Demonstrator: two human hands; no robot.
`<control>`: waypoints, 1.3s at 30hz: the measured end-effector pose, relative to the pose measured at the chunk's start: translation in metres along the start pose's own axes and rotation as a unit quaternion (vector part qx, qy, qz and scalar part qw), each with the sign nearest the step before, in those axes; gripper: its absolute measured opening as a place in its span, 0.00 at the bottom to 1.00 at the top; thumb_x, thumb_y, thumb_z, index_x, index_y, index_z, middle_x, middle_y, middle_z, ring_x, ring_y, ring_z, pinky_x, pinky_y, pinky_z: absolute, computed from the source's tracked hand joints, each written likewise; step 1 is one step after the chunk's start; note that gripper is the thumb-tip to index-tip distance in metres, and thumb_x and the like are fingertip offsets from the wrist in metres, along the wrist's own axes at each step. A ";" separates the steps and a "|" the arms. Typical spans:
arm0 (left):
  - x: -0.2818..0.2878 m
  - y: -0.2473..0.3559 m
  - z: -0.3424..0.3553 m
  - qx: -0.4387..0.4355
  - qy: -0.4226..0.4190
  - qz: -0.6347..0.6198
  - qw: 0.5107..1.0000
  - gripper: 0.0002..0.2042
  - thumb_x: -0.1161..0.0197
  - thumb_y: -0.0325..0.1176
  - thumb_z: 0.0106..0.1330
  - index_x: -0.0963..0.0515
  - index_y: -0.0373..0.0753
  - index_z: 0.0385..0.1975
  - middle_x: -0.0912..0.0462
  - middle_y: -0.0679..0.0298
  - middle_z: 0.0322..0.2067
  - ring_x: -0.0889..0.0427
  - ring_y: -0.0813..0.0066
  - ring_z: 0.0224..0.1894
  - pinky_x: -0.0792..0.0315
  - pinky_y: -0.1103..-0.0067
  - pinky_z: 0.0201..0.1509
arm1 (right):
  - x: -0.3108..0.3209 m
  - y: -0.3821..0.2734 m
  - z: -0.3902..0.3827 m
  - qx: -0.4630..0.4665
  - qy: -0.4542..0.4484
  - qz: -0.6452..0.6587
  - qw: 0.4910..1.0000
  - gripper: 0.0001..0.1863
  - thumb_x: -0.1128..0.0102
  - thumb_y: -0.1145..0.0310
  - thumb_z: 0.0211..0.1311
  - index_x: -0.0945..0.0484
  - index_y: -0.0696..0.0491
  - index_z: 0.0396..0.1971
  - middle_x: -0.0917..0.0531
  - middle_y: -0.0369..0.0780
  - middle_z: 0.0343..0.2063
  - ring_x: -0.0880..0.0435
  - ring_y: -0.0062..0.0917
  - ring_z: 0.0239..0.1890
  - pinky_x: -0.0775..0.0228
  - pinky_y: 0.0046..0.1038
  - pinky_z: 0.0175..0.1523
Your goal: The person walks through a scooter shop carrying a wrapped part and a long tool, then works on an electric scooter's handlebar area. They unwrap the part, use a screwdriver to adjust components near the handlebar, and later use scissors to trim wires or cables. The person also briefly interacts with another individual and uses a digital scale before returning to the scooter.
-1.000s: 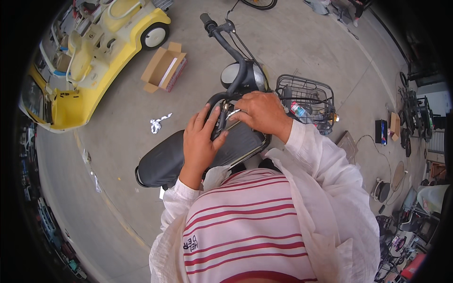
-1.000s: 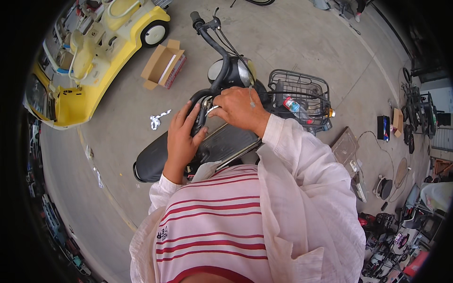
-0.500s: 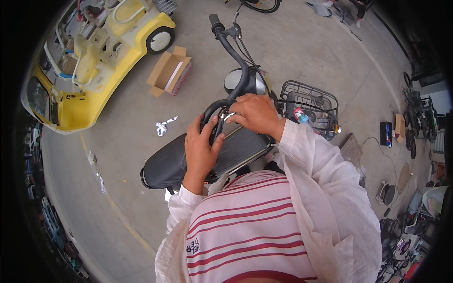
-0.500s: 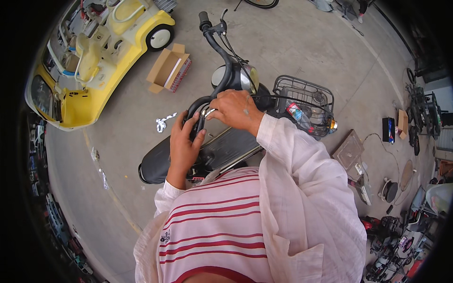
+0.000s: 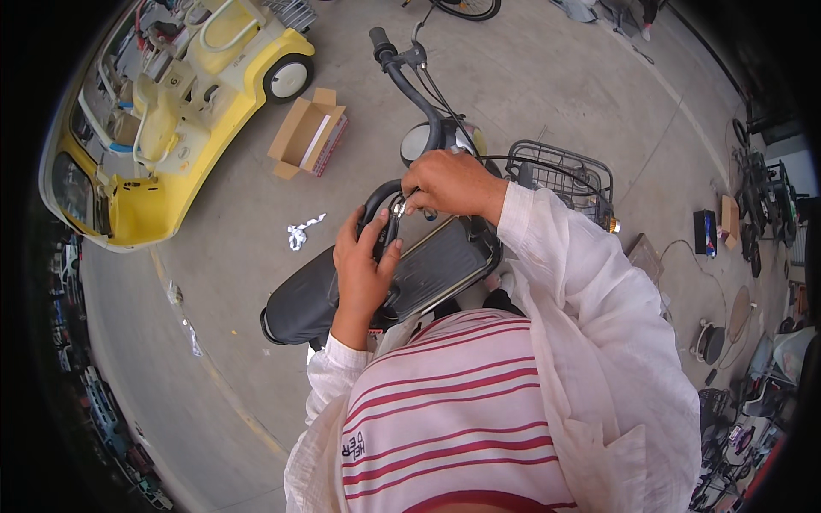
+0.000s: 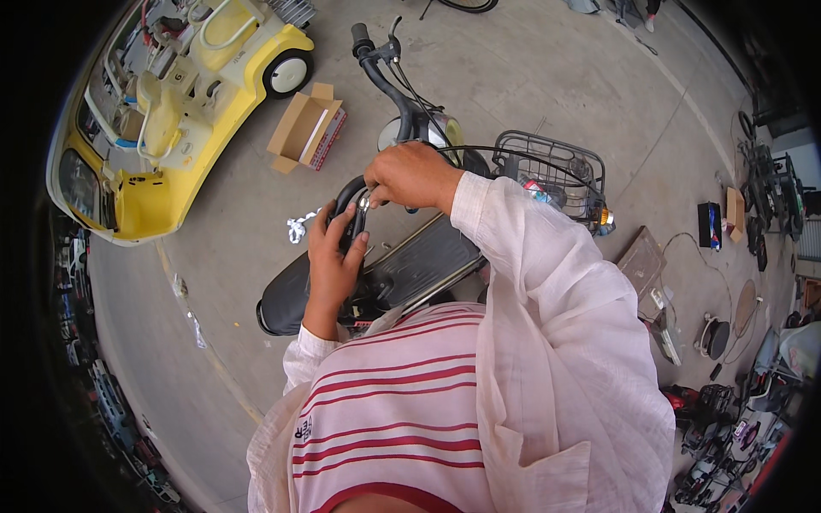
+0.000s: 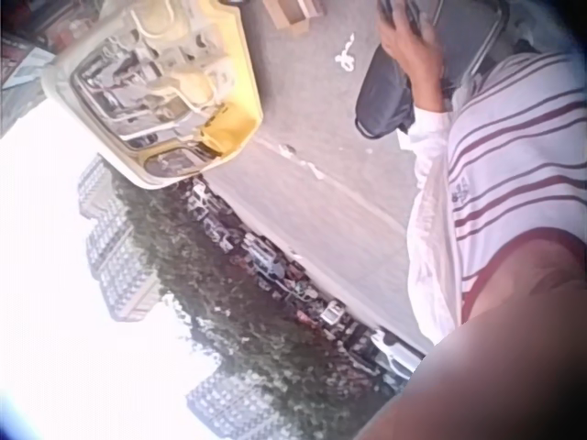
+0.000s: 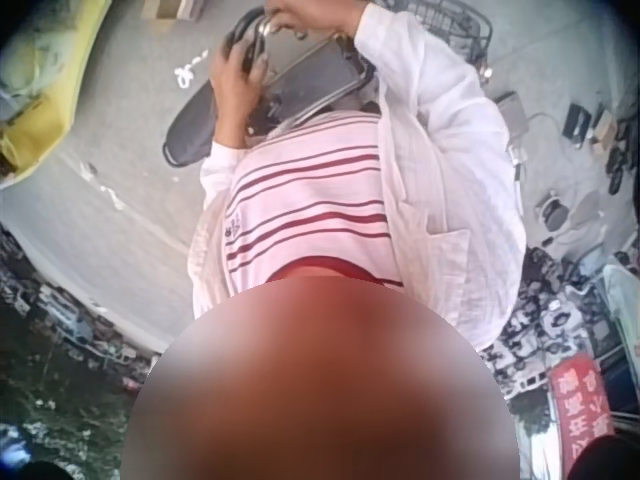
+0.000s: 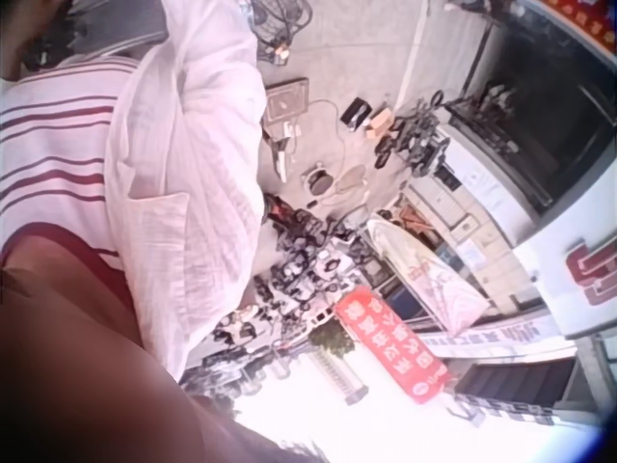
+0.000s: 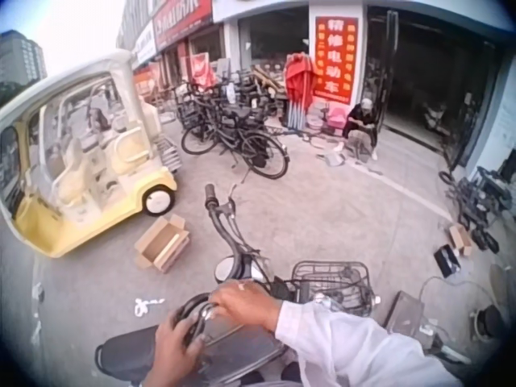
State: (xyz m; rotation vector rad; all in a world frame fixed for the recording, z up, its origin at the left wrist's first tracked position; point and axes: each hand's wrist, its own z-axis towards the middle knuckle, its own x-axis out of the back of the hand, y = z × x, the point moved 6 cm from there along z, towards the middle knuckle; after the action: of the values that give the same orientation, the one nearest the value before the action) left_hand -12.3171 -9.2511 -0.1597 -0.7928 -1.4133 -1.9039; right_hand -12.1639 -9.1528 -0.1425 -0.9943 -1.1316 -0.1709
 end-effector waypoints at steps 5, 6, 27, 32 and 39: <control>0.000 -0.001 0.001 0.012 -0.006 -0.019 1.000 0.24 0.31 0.36 0.56 0.24 0.45 0.54 0.31 0.47 0.58 0.32 0.48 0.59 0.39 0.63 0.62 | 0.007 -0.001 0.005 0.012 -0.031 0.008 0.999 0.13 0.31 0.57 0.44 0.16 0.51 0.25 0.18 0.42 0.25 0.18 0.40 0.32 0.29 0.40 0.36; 0.000 -0.001 0.001 0.012 -0.008 -0.021 1.000 0.24 0.31 0.36 0.55 0.24 0.45 0.54 0.31 0.47 0.58 0.32 0.48 0.59 0.39 0.63 0.62 | 0.007 0.000 0.005 0.010 -0.034 0.011 0.999 0.13 0.31 0.57 0.44 0.16 0.51 0.26 0.18 0.42 0.25 0.18 0.40 0.32 0.29 0.40 0.36; 0.000 -0.003 -0.001 0.019 -0.012 -0.039 0.999 0.26 0.30 0.35 0.54 0.25 0.47 0.56 0.32 0.47 0.59 0.33 0.49 0.61 0.41 0.64 0.64 | -0.002 0.001 -0.015 -0.004 0.009 0.033 0.999 0.12 0.34 0.58 0.51 0.17 0.52 0.28 0.18 0.42 0.25 0.18 0.40 0.33 0.29 0.39 0.38; 0.000 -0.003 -0.002 0.023 -0.010 -0.040 0.999 0.26 0.30 0.35 0.54 0.25 0.47 0.56 0.32 0.48 0.59 0.33 0.49 0.61 0.41 0.64 0.64 | -0.010 -0.005 -0.032 0.005 0.053 0.029 0.998 0.12 0.37 0.57 0.55 0.17 0.52 0.29 0.18 0.43 0.25 0.18 0.41 0.33 0.28 0.40 0.39; 0.000 -0.002 -0.003 0.011 -0.005 -0.034 0.999 0.26 0.30 0.35 0.54 0.24 0.47 0.56 0.32 0.48 0.59 0.32 0.50 0.60 0.40 0.65 0.63 | -0.014 -0.009 -0.051 0.007 0.103 0.044 0.994 0.10 0.41 0.61 0.59 0.20 0.51 0.30 0.19 0.42 0.27 0.19 0.41 0.33 0.28 0.41 0.37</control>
State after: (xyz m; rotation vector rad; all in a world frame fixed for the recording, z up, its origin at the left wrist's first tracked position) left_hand -12.3193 -9.2530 -0.1615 -0.7536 -1.4828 -1.9335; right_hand -12.1411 -9.2003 -0.1519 -0.9881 -0.8988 -0.1886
